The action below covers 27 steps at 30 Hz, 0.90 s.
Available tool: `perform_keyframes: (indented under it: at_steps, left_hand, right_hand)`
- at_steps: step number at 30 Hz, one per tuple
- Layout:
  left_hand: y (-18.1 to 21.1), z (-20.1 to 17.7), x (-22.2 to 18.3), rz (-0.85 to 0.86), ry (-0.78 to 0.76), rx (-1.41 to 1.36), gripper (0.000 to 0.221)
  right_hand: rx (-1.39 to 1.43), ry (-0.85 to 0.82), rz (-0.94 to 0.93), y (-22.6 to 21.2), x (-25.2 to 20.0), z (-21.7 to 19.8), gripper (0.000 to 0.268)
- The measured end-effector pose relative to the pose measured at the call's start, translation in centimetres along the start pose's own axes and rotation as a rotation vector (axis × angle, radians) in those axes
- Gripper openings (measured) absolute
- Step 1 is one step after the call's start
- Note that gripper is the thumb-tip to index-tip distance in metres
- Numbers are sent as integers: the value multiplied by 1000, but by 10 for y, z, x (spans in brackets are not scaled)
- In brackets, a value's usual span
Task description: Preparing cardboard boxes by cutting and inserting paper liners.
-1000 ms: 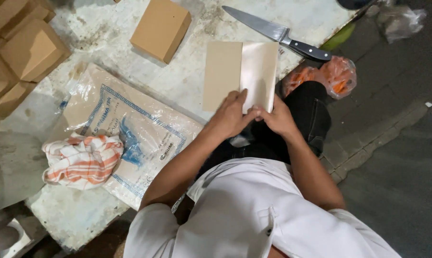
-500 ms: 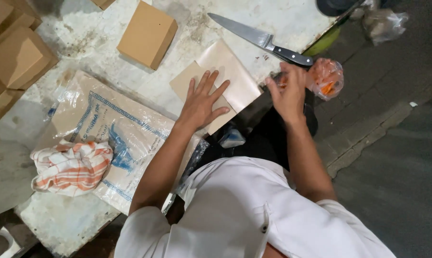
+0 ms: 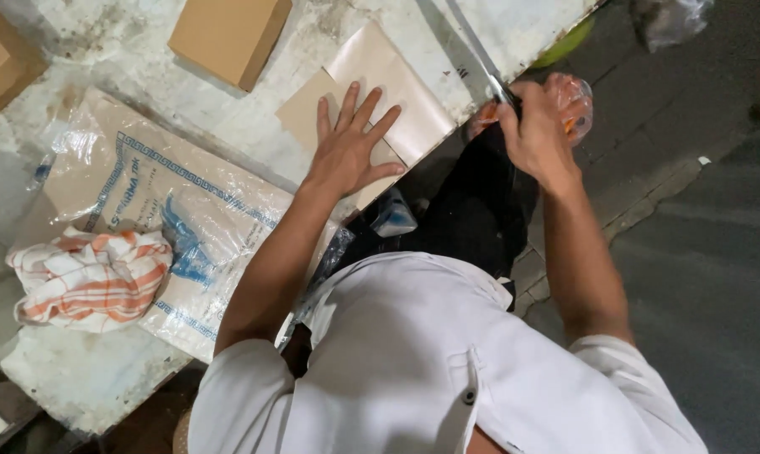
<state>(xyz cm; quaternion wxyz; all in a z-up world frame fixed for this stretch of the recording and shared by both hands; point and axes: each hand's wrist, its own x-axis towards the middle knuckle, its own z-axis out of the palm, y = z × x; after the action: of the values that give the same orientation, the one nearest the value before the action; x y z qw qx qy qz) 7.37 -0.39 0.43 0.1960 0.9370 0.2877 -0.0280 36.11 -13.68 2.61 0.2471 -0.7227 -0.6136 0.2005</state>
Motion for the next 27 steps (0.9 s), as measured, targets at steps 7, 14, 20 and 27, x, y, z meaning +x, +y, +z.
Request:
perform_keyframes:
  at_steps: [7, 14, 20, 27]
  left_hand:
    - [-4, 15, 10, 111, 221, 66, 64]
    - [2, 7, 17, 74, 165, 57, 63]
    - [-5, 22, 26, 164, 464, 98, 23]
    - [3, 10, 14, 324, 357, -38, 49]
  right_hand:
    - [267, 107, 143, 48, -141, 17, 26]
    - [162, -58, 371, 55, -239, 28, 29]
    - [18, -140, 306, 36, -241, 34, 35]
    - [-158, -64, 148, 0, -193, 53, 35]
